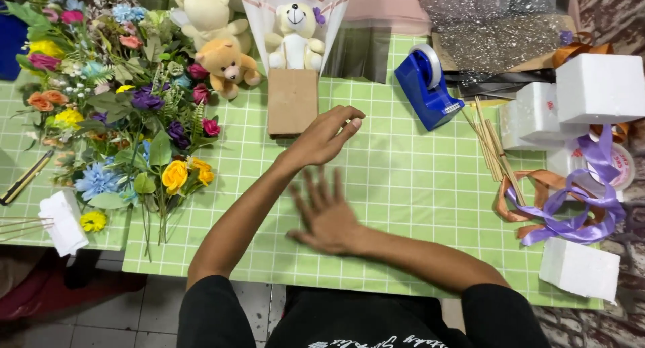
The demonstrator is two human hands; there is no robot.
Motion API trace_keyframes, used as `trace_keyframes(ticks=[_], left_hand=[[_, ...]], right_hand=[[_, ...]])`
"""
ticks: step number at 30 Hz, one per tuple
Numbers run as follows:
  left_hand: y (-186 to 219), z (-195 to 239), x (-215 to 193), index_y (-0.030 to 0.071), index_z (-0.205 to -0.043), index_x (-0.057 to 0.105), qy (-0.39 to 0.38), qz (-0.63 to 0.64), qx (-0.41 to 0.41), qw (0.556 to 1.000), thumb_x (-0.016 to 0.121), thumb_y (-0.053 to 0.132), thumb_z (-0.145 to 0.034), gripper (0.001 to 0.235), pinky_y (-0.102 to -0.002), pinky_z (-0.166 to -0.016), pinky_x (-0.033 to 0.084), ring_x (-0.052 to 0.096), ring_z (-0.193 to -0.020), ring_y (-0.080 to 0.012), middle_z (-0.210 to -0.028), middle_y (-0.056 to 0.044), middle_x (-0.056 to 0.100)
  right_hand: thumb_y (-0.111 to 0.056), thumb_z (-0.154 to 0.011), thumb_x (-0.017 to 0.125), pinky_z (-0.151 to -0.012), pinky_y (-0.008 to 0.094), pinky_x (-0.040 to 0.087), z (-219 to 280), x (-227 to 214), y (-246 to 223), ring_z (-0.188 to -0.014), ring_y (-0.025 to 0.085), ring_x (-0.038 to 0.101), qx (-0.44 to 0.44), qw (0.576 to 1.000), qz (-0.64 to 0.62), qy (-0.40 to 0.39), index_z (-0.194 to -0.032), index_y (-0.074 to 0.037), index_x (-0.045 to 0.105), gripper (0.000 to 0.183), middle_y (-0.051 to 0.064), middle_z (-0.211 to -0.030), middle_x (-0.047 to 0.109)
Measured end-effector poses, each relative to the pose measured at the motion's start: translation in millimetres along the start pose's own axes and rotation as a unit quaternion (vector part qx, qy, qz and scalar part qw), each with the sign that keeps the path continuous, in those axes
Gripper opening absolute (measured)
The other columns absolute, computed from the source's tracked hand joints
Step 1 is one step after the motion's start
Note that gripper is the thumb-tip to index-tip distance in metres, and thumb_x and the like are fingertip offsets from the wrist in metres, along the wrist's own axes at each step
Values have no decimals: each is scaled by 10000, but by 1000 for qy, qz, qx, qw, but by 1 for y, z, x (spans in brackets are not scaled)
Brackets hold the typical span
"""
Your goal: Assembling flower heads onto wooden sticks to create floral picks for arrangements.
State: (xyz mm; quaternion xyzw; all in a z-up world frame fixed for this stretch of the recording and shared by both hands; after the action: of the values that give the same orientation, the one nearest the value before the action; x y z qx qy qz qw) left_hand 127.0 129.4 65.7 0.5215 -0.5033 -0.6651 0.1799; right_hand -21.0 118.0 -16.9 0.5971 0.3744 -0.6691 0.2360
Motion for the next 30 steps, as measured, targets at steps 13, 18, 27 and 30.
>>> trace_keyframes(ticks=[13,18,27,30], left_hand=[[8,78,-27,115,-866,638,134,-117,201,963,710,233,-993,188,-303,-451,341,508,-426,-148,-516,17,561],[-9,172,-111,145,-889,706,341,-96,63,933,738,138,-949,68,-269,-491,523,590,-457,-193,-528,21,608],[-72,321,-161,-50,-1102,734,364,-220,-318,847,797,155,-934,272,-448,-560,588,724,-700,-338,-864,-191,740],[-89,323,-151,-56,-1139,698,348,-301,-344,818,844,59,-825,364,-548,-591,592,714,-743,-396,-855,-161,675]], right_hand=[[-388,-950,639,-987,496,548,5,22,-176,-1025,372,734,-548,736,-350,-187,-1262,-63,673,452,176,-1150,763],[-186,-959,770,-541,339,553,-69,-20,-3,-601,249,692,-221,842,-478,118,-999,-85,798,112,71,-796,756],[-114,-890,818,-416,238,409,-74,-9,64,-412,85,515,-18,845,-510,159,-770,-88,797,125,16,-492,636],[-126,-875,833,-418,238,404,-74,-9,62,-415,92,506,-4,849,-505,151,-786,-100,807,96,18,-491,629]])
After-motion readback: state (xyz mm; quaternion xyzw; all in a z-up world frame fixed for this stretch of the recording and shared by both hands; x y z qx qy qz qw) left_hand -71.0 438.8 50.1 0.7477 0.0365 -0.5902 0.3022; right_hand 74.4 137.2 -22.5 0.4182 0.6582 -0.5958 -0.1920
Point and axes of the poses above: each hand's wrist, its own z-axis away from the middle knuckle, its own x-axis out of the palm, y = z × x, the point moved 8 cm from there along -z, towards the middle knuckle
